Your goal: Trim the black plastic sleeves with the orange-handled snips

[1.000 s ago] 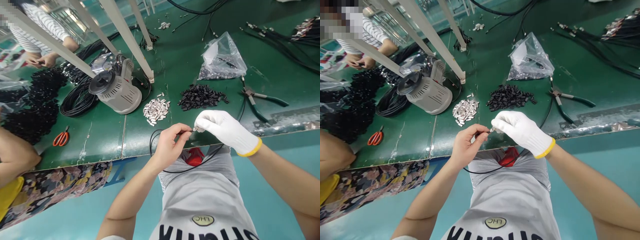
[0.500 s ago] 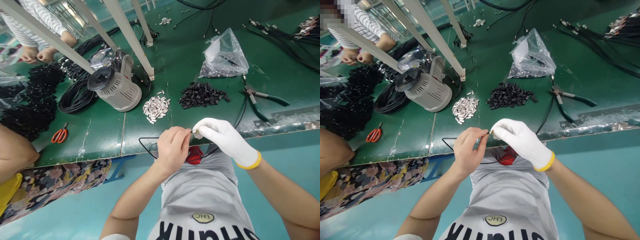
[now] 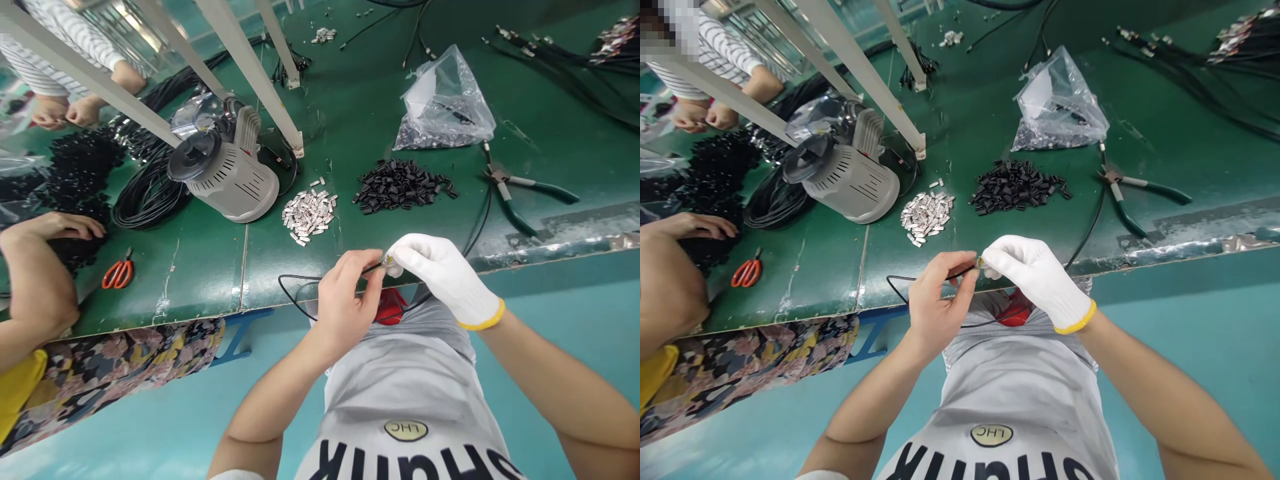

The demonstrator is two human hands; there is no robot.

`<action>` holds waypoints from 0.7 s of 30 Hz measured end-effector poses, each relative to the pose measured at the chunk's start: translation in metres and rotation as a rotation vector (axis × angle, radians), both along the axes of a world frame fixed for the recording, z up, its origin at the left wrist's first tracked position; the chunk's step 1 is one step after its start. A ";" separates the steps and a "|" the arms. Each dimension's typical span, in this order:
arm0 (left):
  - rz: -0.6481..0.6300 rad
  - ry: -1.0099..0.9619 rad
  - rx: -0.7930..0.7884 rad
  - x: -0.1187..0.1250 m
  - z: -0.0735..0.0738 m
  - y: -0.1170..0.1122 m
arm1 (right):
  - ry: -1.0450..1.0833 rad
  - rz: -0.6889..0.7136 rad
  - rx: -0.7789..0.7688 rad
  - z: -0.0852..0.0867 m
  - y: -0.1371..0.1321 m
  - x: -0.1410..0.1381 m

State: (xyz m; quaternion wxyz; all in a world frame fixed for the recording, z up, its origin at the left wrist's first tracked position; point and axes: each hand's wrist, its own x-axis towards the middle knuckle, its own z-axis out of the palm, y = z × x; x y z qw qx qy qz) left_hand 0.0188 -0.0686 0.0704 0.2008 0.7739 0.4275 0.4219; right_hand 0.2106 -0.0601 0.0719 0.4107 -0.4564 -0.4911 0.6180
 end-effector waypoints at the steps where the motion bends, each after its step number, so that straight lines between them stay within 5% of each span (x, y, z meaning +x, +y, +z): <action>1: -0.026 -0.002 -0.031 0.000 0.003 0.000 | -0.008 -0.007 0.004 -0.001 0.000 -0.001; 6: -0.112 -0.061 -0.171 -0.003 0.012 0.005 | -0.062 -0.001 0.057 -0.004 -0.001 0.001; 21: -0.028 -0.160 -0.321 -0.003 0.005 0.008 | -0.018 0.015 -0.010 0.001 0.004 -0.004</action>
